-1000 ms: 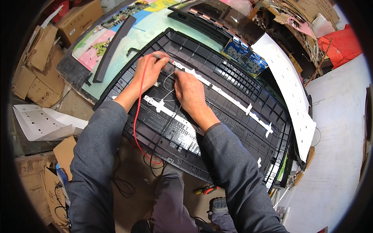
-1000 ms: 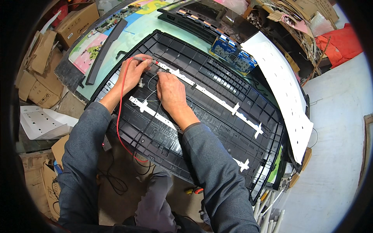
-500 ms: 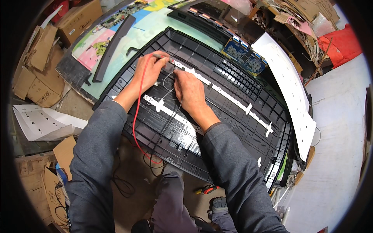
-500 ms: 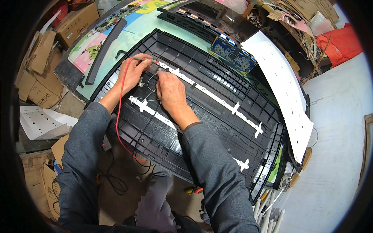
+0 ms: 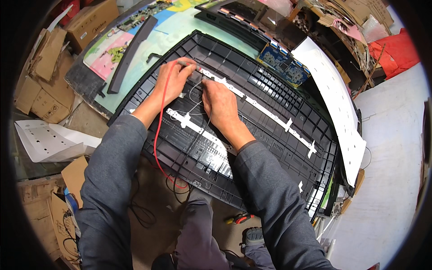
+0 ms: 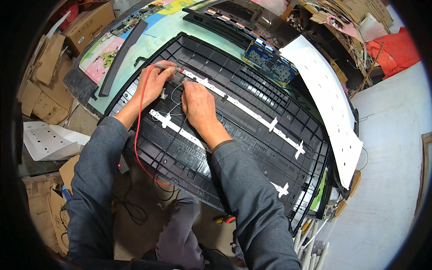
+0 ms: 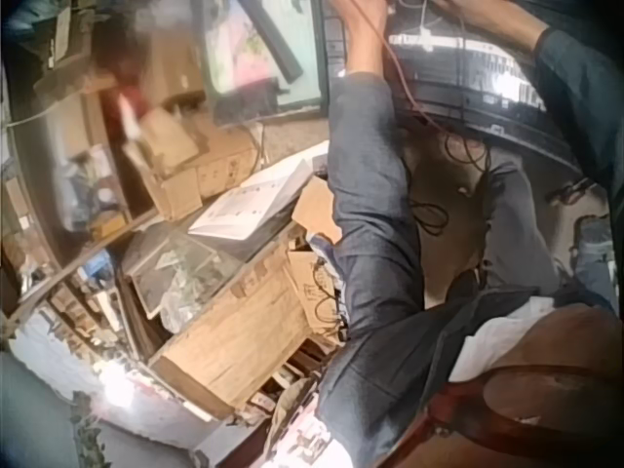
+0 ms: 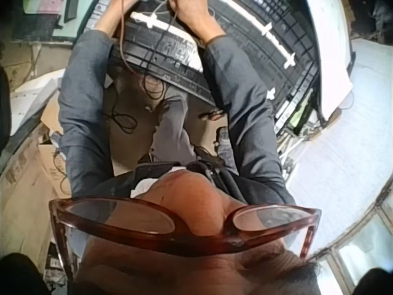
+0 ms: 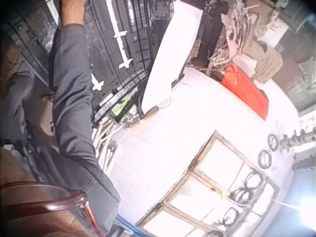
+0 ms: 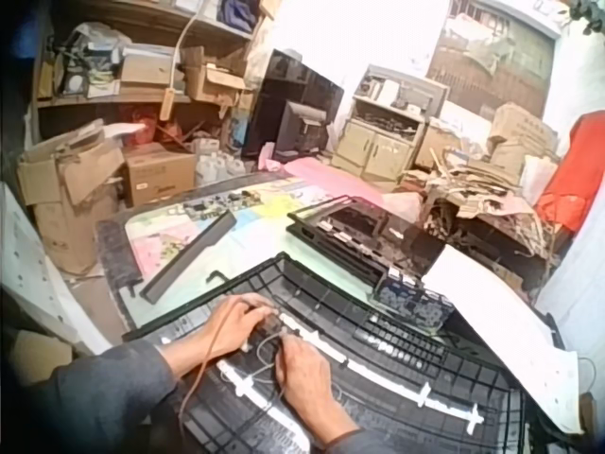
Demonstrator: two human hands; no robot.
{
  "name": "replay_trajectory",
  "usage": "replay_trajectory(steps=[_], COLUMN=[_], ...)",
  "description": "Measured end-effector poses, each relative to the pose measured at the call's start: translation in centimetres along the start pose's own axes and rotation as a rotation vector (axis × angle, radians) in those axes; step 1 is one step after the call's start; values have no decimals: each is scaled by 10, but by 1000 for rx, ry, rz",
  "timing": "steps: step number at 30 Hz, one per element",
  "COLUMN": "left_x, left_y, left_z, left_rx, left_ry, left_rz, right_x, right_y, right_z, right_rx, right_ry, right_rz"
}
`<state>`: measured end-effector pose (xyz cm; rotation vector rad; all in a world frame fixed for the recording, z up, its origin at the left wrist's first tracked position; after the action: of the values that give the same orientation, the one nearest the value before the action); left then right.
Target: The person uses a multimeter to test multiple LED backlight strips laid out on the back of a disassembled TV. They repeatedly touch the probes to different points on the strips, checking for continuity or voltage.
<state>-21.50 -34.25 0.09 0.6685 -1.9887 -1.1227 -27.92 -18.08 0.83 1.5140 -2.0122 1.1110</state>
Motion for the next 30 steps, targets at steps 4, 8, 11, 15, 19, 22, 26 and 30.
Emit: replay_trajectory(steps=[4,8,11,15,19,22,26,30], left_x=[1,0,0,1,1,1,1,2], left_y=[-2,0,0,-2,-3,-3,-5,-5], left_z=[-1,-2,-2,2,0,1,1,1], left_rx=[-32,-65,-63,-20,-16,-10,-2,-7], left_ry=[28,80,80,-6,-5,-5,-7,1], left_rz=[16,57,53,-17,-20,-20,-30,-25], right_x=[1,1,1,2,1,2,1,1], right_y=[-1,0,0,1,-1,0,1,2], right_z=[0,-1,-1,-2,0,0,2,2], right_rx=[-2,17,19,17,12,20,2,3], right_ry=[-6,0,0,1,-20,-18,-33,-39], right_rz=[2,13,15,16,24,27,38,47])
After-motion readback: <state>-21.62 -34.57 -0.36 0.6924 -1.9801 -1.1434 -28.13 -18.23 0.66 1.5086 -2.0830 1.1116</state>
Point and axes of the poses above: each hand's wrist, its own x-axis towards the middle knuckle, its own z-axis out of the palm, y = z × x, the point moved 9 cm from there along x, towards the middle knuckle, and after that the axes turned 12 degrees about y, right-handed, at the moved point
